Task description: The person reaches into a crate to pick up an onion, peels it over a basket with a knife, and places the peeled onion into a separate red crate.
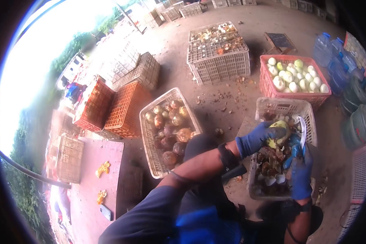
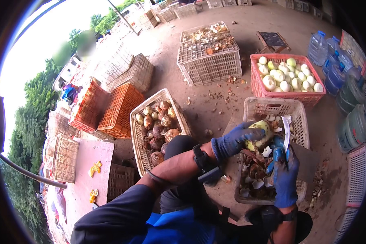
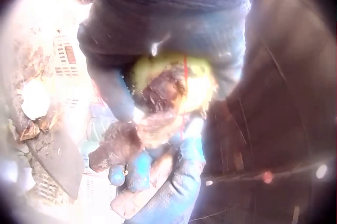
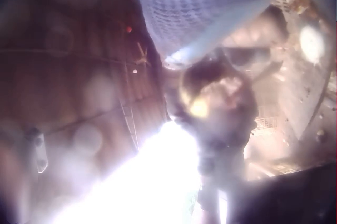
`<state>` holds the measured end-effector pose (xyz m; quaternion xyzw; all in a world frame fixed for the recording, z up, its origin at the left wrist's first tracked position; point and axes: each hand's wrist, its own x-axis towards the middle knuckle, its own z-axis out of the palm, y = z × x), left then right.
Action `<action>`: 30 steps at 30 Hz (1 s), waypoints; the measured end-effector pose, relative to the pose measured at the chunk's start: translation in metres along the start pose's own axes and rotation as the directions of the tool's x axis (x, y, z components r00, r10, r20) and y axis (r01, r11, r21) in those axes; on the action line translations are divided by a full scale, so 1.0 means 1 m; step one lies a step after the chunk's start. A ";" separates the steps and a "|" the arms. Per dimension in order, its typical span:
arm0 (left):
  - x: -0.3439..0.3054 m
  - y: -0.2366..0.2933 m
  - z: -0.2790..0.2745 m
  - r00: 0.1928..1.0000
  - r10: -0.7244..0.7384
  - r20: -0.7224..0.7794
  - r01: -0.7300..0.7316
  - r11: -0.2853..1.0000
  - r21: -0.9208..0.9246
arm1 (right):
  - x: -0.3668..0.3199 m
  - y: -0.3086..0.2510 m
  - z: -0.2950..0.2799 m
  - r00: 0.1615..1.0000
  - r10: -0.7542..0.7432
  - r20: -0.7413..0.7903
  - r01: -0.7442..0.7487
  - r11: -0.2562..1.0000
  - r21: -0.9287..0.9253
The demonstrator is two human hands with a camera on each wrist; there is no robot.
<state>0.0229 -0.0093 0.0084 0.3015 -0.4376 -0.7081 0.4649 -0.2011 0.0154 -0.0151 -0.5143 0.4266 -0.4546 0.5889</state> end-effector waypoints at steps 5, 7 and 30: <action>0.007 -0.010 -0.023 0.994 0.044 0.103 -0.003 0.929 -0.369 | -0.008 -0.051 0.010 0.983 0.039 0.178 -0.012 0.989 -0.150; -0.007 0.018 -0.007 1.000 -0.005 0.016 0.010 0.941 -0.338 | -0.013 -0.045 0.000 0.975 0.018 0.219 0.023 0.983 -0.182; -0.024 0.020 -0.003 0.960 -0.171 0.223 0.266 0.808 -0.526 | -0.039 -0.026 -0.011 0.986 -0.061 0.155 0.124 0.890 -0.439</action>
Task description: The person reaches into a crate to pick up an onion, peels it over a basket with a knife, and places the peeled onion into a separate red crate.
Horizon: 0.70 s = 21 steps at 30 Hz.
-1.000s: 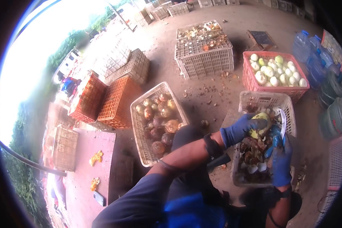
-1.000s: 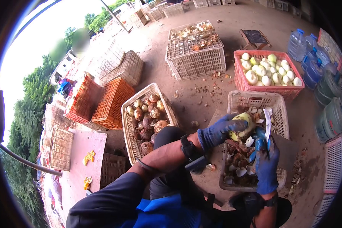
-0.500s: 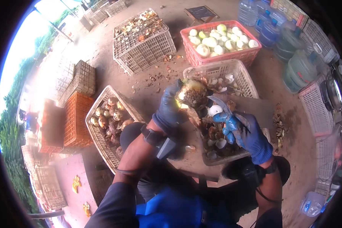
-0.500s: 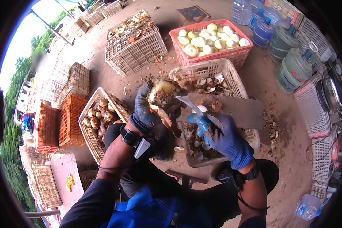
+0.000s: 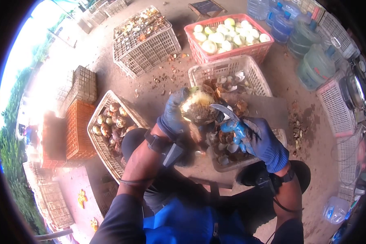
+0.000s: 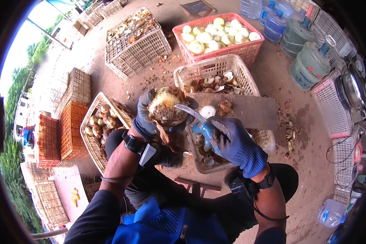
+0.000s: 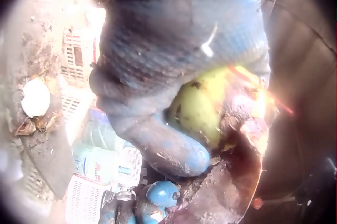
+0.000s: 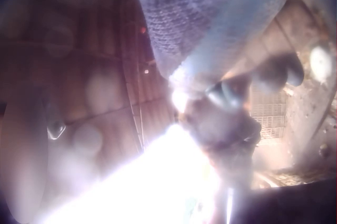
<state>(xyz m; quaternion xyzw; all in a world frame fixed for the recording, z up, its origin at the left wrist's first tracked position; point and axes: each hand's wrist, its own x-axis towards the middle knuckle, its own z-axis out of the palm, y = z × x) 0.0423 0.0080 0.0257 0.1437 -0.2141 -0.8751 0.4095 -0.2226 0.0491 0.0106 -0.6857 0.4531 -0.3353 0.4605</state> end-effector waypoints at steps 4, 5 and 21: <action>-0.003 -0.001 0.000 0.999 -0.015 0.040 0.012 0.998 0.064 | -0.001 -0.006 0.002 0.982 -0.185 -0.026 0.180 0.973 -0.142; -0.004 -0.002 -0.005 0.999 0.015 -0.045 -0.005 0.975 0.224 | -0.001 -0.010 0.002 0.973 -0.231 -0.023 0.224 0.958 -0.181; -0.012 -0.006 -0.041 0.948 -0.278 -0.158 0.298 0.591 0.750 | -0.008 0.010 0.001 0.963 -0.034 0.267 0.085 0.980 -0.182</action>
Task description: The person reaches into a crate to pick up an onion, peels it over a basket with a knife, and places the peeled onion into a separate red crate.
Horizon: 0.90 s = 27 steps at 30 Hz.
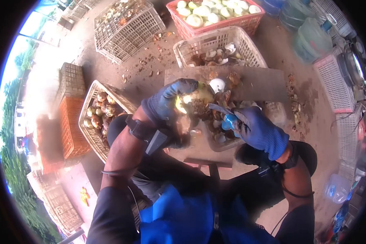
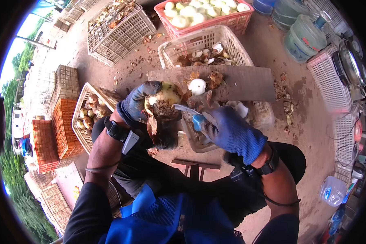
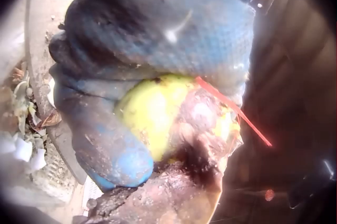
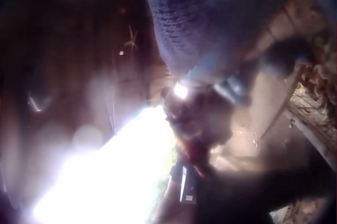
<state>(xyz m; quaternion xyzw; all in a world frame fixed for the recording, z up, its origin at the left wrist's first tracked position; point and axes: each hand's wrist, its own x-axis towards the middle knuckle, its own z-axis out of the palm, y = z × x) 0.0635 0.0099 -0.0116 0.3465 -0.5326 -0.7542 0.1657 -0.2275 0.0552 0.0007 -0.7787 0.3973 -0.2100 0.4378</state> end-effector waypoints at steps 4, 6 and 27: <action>0.002 -0.014 -0.004 0.995 -0.082 0.062 0.081 0.997 0.014 | -0.004 -0.001 -0.001 0.998 -0.035 0.049 0.046 0.966 -0.253; 0.003 -0.019 -0.007 0.994 -0.088 0.059 0.090 0.995 -0.033 | -0.004 -0.002 -0.002 0.995 0.023 0.099 0.005 0.962 -0.273; 0.015 0.016 0.040 0.948 0.011 -0.318 -0.198 0.803 -0.562 | 0.013 -0.004 0.017 0.992 0.075 0.103 -0.120 0.819 0.560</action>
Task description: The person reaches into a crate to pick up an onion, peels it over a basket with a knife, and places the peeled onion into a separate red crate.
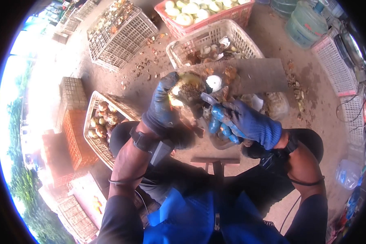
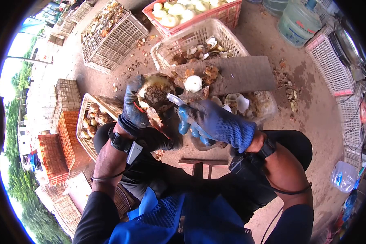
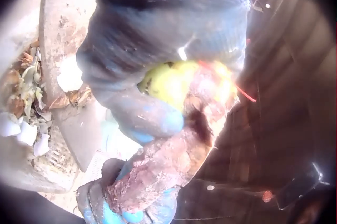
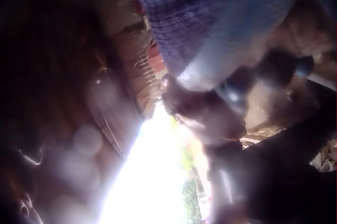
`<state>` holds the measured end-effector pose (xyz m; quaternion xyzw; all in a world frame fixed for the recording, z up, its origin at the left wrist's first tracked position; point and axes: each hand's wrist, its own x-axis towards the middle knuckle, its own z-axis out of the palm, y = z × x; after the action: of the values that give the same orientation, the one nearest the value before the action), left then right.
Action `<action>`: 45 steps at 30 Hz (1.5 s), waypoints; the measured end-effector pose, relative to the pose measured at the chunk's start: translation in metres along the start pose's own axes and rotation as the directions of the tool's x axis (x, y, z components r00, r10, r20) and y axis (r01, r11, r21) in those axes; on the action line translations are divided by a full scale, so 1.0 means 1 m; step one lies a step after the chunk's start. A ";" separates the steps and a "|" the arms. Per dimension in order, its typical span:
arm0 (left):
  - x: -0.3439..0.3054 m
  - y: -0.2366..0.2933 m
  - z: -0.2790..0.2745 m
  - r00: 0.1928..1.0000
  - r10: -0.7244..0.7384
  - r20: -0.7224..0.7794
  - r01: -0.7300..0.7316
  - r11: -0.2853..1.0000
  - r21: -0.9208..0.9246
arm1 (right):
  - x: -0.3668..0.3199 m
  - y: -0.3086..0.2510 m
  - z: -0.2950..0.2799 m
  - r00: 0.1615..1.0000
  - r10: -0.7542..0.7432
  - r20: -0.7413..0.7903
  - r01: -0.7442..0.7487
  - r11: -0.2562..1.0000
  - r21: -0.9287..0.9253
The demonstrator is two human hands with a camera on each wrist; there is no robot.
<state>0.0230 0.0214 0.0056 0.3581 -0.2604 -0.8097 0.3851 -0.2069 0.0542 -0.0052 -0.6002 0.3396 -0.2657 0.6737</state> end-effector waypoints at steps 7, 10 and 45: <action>0.004 -0.007 -0.009 0.985 0.092 0.147 -0.056 0.971 -0.231 | 0.004 -0.024 0.019 0.967 0.252 0.039 -0.255 0.947 0.195; 0.006 -0.007 -0.004 0.964 0.237 0.121 -0.231 0.971 -0.069 | 0.003 -0.026 0.026 0.957 0.280 0.071 -0.287 0.889 0.357; -0.016 0.028 -0.012 0.990 0.108 0.086 -0.112 0.993 0.047 | 0.019 -0.047 -0.002 0.968 0.173 0.183 -0.207 0.960 0.187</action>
<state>0.0516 0.0174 0.0239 0.3190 -0.3163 -0.7945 0.4087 -0.1945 0.0322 0.0382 -0.5122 0.3100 -0.1825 0.7799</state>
